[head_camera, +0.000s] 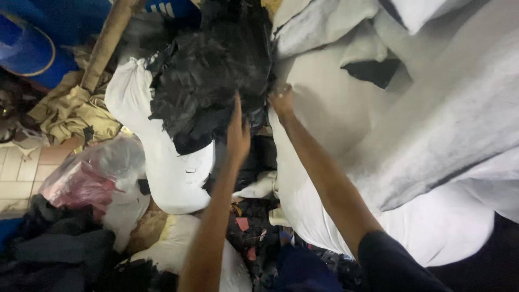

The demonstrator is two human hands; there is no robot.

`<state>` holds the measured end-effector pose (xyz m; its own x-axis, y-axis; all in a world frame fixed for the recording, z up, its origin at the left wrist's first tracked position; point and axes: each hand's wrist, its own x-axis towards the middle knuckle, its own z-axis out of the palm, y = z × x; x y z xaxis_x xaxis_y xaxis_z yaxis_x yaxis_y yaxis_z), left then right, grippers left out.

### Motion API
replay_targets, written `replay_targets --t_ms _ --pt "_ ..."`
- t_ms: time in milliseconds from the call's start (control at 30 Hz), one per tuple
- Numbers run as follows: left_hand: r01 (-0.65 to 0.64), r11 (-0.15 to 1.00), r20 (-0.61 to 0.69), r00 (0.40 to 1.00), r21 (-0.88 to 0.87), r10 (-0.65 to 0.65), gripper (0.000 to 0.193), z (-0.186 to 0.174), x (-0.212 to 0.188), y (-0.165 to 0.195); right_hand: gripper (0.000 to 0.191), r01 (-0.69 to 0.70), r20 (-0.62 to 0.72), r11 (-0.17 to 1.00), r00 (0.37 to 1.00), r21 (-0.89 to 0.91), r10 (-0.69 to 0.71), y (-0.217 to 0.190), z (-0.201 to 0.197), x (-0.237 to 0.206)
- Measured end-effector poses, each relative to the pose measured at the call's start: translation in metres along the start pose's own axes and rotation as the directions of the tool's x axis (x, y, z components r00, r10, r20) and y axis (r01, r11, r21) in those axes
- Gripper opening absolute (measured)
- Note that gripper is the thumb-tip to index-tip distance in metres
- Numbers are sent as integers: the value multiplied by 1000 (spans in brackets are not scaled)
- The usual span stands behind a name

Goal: The person sorts through a pile of black leather scraps on a workbench, then spreads a large leather hide flat on the table and smooths it with their hands. They place a paper pattern sheet on the hide, reposition it, and trace along its edge with a pen.

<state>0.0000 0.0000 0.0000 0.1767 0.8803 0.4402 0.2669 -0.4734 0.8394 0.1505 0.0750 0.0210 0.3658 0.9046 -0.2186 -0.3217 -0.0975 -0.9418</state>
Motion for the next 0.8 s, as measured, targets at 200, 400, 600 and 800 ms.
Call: replay_targets --t_ms 200,400,600,800 --pt "758 572 44 590 312 -806 82 -33 -271 -10 46 47 208 877 976 -477 61 105 -54 -165" --pt "555 810 104 809 191 -579 93 -116 -285 -39 54 425 436 581 890 -694 -130 169 -32 -251" --pt "461 669 303 641 583 -705 100 -126 -283 -52 54 667 462 402 735 -628 -496 120 58 -118" --pt "500 641 170 696 582 -697 92 -137 -180 -100 47 382 281 332 907 -863 -313 62 132 61"
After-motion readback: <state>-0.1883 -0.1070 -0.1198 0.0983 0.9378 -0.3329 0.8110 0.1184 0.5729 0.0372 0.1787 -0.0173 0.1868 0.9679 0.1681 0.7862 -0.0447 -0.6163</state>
